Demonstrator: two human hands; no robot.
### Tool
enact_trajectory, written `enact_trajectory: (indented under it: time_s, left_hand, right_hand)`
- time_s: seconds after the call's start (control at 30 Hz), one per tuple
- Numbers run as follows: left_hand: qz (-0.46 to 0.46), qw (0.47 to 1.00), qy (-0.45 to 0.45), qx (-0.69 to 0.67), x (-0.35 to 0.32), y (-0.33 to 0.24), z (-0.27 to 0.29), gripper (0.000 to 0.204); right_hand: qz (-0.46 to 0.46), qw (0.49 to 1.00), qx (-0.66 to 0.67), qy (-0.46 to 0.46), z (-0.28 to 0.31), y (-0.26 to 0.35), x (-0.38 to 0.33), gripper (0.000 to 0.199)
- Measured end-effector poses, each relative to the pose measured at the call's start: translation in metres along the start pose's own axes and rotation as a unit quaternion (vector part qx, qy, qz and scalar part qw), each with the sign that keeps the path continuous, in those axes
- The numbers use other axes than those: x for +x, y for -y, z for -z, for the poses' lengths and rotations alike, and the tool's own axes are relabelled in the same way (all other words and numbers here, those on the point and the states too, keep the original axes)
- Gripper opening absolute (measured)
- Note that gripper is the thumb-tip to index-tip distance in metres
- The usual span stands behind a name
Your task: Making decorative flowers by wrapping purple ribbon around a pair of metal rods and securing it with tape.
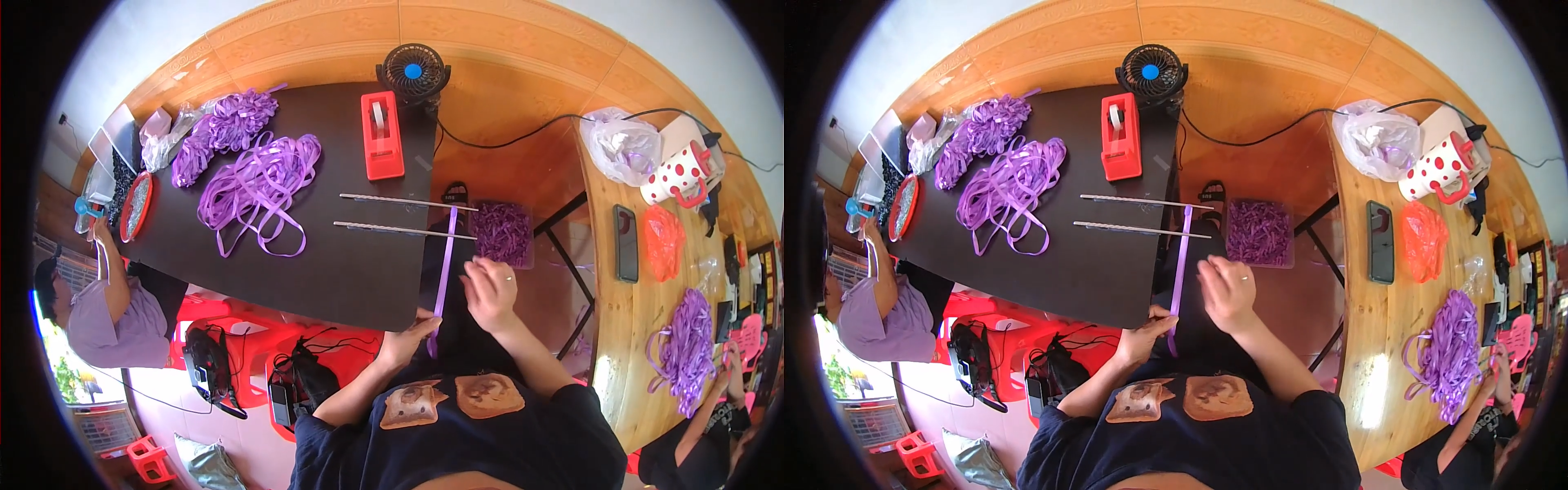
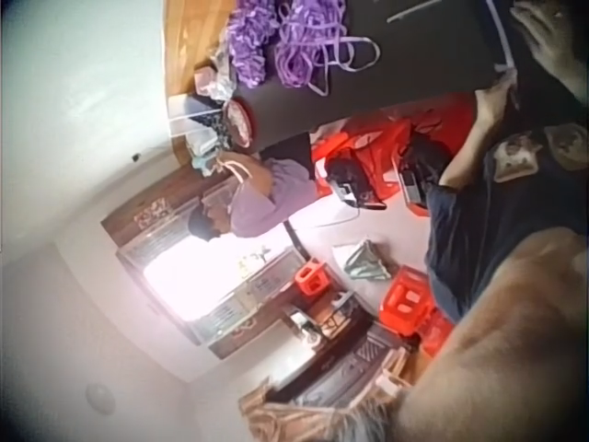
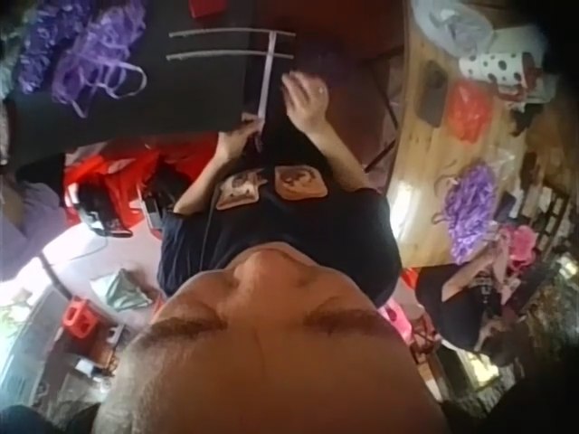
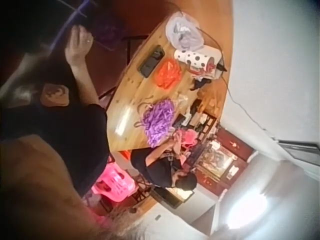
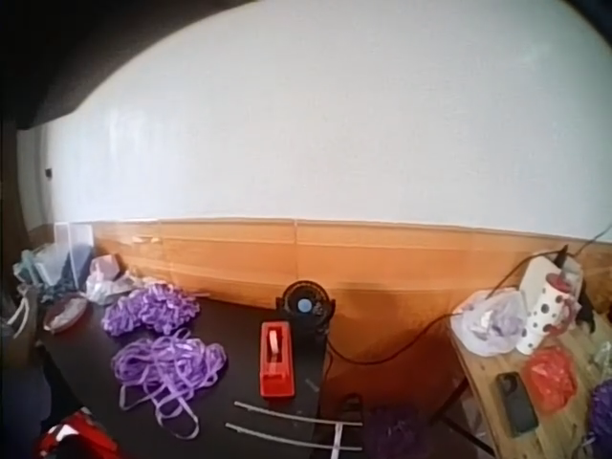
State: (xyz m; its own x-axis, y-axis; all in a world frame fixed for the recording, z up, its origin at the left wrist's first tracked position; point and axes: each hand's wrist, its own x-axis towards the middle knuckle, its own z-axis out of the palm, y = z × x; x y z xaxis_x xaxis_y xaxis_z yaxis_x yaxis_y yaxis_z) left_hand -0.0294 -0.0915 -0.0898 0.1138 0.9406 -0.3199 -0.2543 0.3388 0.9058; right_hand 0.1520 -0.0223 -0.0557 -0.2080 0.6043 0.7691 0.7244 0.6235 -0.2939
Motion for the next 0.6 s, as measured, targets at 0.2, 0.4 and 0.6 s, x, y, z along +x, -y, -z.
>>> enact_trajectory:
  time_s: [0.2,0.4,0.6]
  left_hand:
    - [0.022,0.995,0.06,-0.071,-0.002,-0.004,-0.001,0.006]
    - [0.095,0.913,0.198,-0.344,0.022,0.008,-0.003,0.025]
    - [0.108,0.906,0.161,-0.377,0.075,0.006,-0.04,0.035]
  right_hand:
    - [0.252,0.965,-0.064,0.016,-0.005,-0.011,0.025,0.032]
    - [0.255,0.965,-0.056,0.015,0.003,0.0,0.017,0.025]
    - [0.241,0.969,-0.042,0.019,0.014,0.016,0.005,0.026]
